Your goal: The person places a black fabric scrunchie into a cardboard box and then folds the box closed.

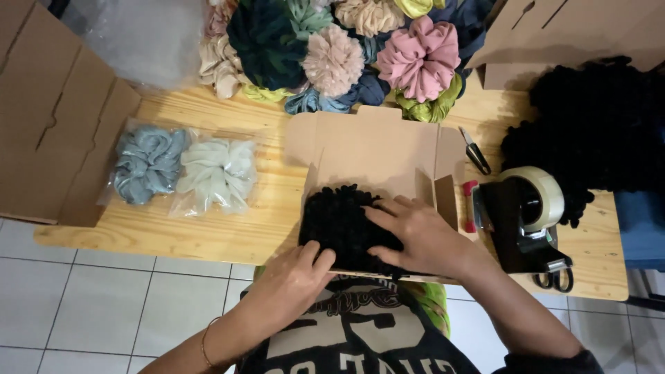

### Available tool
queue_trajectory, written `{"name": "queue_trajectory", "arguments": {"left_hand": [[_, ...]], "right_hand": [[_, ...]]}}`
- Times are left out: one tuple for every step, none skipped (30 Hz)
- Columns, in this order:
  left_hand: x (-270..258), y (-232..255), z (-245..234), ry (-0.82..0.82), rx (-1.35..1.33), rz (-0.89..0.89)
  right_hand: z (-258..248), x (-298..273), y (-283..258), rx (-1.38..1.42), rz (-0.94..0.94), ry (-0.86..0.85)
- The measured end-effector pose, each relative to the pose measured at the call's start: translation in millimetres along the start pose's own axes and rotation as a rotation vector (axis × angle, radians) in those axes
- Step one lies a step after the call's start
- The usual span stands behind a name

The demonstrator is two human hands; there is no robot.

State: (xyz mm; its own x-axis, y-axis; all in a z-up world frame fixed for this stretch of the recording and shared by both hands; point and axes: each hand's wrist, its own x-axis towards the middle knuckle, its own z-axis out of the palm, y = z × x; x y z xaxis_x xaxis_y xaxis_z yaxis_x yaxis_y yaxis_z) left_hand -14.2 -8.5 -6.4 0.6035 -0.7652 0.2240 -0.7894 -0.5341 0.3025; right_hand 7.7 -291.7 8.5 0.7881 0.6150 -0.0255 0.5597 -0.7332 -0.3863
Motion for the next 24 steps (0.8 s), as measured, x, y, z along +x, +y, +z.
{"name": "queue_trajectory", "arguments": {"left_hand": [[4, 4, -12, -0.002, -0.002, 0.004], [8, 8, -23, 0.085, 0.090, 0.050], [13, 13, -35, 0.175, 0.184, 0.095], [21, 12, -39, 0.175, 0.185, 0.098], [28, 12, -42, 0.129, 0.180, 0.122], [35, 12, -46, 0.083, 0.175, 0.147], [42, 8, -36, 0.082, 0.175, 0.144], [49, 4, -26, -0.005, 0.106, 0.119], [57, -2, -16, -0.087, 0.040, 0.096], [62, 1, -25, -0.084, 0.044, 0.096], [68, 4, -34, -0.314, -0.103, 0.003], [75, 7, -43, -0.543, -0.252, -0.090], [75, 5, -41, -0.545, -0.251, -0.089], [75, 4, -39, -0.538, -0.241, -0.097], [74, 2, -37, -0.531, -0.233, -0.105], [72, 1, -27, -0.534, -0.233, -0.105], [69, -1, -17, -0.465, -0.188, -0.095], [66, -3, -7, -0.396, -0.143, -0.086], [65, -3, -8, -0.396, -0.142, -0.086], [65, -2, -8, -0.414, -0.199, -0.125], [63, -2, -9, -0.432, -0.256, -0.164], [61, -2, -5, -0.433, -0.256, -0.163], [58, -3, -2, -0.386, -0.232, -0.121], [55, -4, 1, -0.338, -0.208, -0.080]], "right_hand": [[-2, 0, 2, 0.000, 0.005, 0.001], [-5, -1, 3, 0.056, -0.002, 0.013], [-8, 0, 5, 0.110, -0.013, 0.027], [-14, 2, 0, 0.109, -0.011, 0.029], [-20, 5, -6, 0.139, -0.067, 0.045], [-26, 7, -11, 0.170, -0.122, 0.061], [-21, 2, -8, 0.171, -0.124, 0.060], [-16, -2, -5, 0.147, -0.078, 0.026], [-12, -7, -1, 0.118, -0.034, -0.004], [-20, -9, -6, 0.114, -0.036, -0.001], [-29, -13, -11, 0.160, 0.004, 0.020], [-37, -16, -15, 0.206, 0.045, 0.042], [-37, -22, -17, 0.207, 0.046, 0.044], [-37, -28, -18, 0.168, 0.075, -0.003], [-37, -34, -19, 0.131, 0.105, -0.052], [-23, -40, -14, 0.133, 0.106, -0.052], [-9, -46, -8, -0.018, 0.159, -0.066], [6, -52, -2, -0.170, 0.212, -0.080], [12, -55, 0, -0.169, 0.212, -0.079], [19, -59, 2, -0.164, 0.204, -0.034], [26, -63, 3, -0.158, 0.196, 0.010], [15, -61, 1, -0.158, 0.197, 0.010], [5, -60, -2, -0.041, 0.172, 0.004], [-6, -58, -5, 0.075, 0.146, -0.001]]}}
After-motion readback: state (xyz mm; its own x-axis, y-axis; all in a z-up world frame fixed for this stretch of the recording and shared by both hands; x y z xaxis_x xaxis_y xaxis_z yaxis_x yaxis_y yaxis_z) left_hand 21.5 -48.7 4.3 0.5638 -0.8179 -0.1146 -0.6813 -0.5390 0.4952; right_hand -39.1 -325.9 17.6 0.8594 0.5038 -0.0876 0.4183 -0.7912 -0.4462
